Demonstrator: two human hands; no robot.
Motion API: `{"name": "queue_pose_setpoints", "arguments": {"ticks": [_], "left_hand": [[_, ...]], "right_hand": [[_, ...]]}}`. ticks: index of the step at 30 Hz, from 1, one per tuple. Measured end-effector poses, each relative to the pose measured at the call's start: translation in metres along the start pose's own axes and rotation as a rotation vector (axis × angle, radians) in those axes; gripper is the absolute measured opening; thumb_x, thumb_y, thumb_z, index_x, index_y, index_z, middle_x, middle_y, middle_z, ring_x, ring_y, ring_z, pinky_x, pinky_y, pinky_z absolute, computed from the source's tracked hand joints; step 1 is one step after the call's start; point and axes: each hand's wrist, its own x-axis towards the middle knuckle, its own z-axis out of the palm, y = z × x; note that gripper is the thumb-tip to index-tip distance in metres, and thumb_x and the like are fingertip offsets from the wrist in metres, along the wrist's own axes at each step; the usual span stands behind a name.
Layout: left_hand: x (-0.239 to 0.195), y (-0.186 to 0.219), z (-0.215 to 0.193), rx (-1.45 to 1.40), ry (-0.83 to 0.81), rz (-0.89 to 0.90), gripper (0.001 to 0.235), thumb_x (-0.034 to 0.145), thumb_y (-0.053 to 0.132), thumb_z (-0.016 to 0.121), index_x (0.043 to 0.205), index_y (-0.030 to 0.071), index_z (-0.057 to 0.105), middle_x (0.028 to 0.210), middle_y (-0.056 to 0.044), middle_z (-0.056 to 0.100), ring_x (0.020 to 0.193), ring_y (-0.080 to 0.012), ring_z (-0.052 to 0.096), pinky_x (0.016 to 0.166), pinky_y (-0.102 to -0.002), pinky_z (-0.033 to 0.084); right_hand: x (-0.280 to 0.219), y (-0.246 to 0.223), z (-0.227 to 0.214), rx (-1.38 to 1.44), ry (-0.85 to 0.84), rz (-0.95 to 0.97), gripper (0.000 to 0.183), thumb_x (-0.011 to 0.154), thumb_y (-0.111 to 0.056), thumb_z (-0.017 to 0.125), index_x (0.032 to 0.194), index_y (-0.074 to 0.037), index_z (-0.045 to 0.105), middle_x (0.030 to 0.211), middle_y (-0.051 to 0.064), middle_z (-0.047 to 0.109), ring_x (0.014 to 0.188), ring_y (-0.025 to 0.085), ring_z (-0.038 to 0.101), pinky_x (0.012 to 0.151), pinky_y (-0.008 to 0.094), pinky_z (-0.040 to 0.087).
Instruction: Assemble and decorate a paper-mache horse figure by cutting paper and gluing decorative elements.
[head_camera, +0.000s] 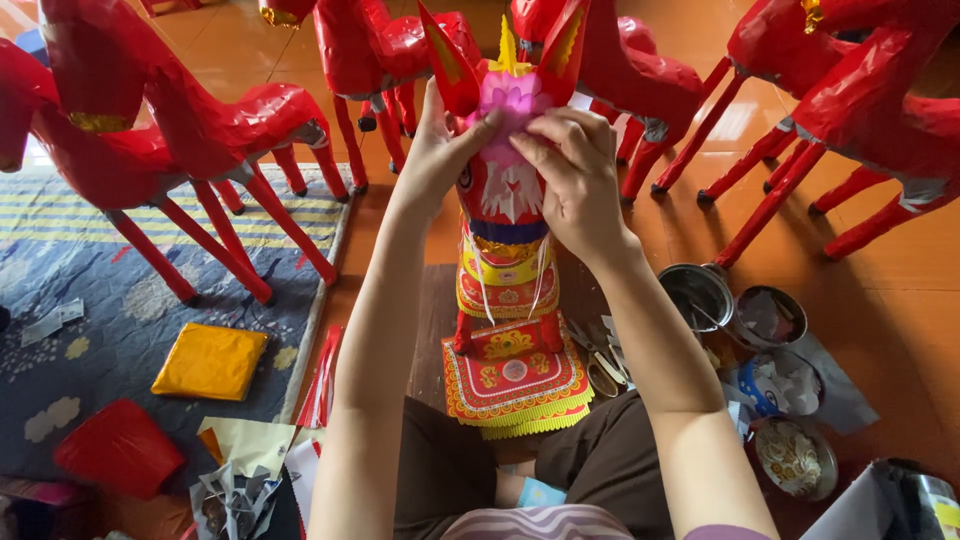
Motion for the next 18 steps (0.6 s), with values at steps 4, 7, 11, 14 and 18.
{"name": "queue_pose_setpoints", "arguments": {"ticks": [4, 7, 11, 14, 18], "left_hand": [[-0.001, -0.004, -0.011, 0.124, -0.047, 0.16, 0.096, 0.076, 0.052, 0.078, 0.146, 0.013, 0.024, 0.15, -0.021, 0.039, 0.136, -0.0332, 0.044, 0.108, -0.045, 0.049], [0.001, -0.011, -0.024, 0.264, -0.006, 0.081, 0.123, 0.069, 0.062, 0.075, 0.153, 0.013, 0.0, 0.161, -0.026, -0.003, 0.15, -0.0397, -0.001, 0.116, -0.061, 0.007], [-0.003, -0.021, -0.032, 0.219, -0.086, 0.089, 0.116, 0.075, 0.057, 0.075, 0.153, 0.019, -0.001, 0.163, -0.017, -0.008, 0.151, -0.0361, -0.002, 0.118, -0.058, 0.014], [-0.005, -0.023, -0.033, 0.209, -0.105, 0.119, 0.11, 0.079, 0.052, 0.077, 0.154, 0.022, 0.002, 0.164, -0.016, -0.003, 0.152, -0.035, 0.0, 0.12, -0.055, 0.013], [-0.011, -0.023, -0.039, 0.257, -0.144, 0.202, 0.093, 0.087, 0.045, 0.076, 0.153, 0.029, 0.011, 0.163, -0.023, 0.009, 0.152, -0.0386, 0.008, 0.119, -0.055, 0.012]], "right_hand": [[-0.01, -0.007, -0.005, 0.001, 0.001, 0.015, 0.032, 0.097, 0.006, 0.062, 0.126, -0.007, 0.065, 0.12, 0.007, 0.065, 0.109, 0.028, 0.054, 0.095, 0.041, 0.04], [-0.012, -0.007, -0.007, 0.111, 0.087, 0.054, 0.026, 0.095, 0.012, 0.06, 0.116, 0.0, 0.068, 0.116, 0.011, 0.066, 0.108, 0.03, 0.056, 0.096, 0.041, 0.044], [-0.026, 0.004, 0.005, 0.153, 0.093, 0.122, 0.04, 0.099, 0.01, 0.056, 0.132, -0.014, 0.055, 0.133, 0.008, 0.052, 0.121, 0.028, 0.046, 0.106, 0.047, 0.044], [-0.03, 0.0, 0.006, 0.129, 0.057, 0.127, 0.041, 0.101, 0.007, 0.058, 0.131, -0.02, 0.058, 0.143, 0.006, 0.047, 0.129, 0.028, 0.044, 0.113, 0.049, 0.038], [-0.028, -0.017, -0.019, 0.21, 0.256, 0.222, 0.012, 0.095, 0.008, 0.06, 0.09, -0.001, 0.066, 0.111, 0.014, 0.058, 0.107, 0.03, 0.053, 0.09, 0.04, 0.05]]}}
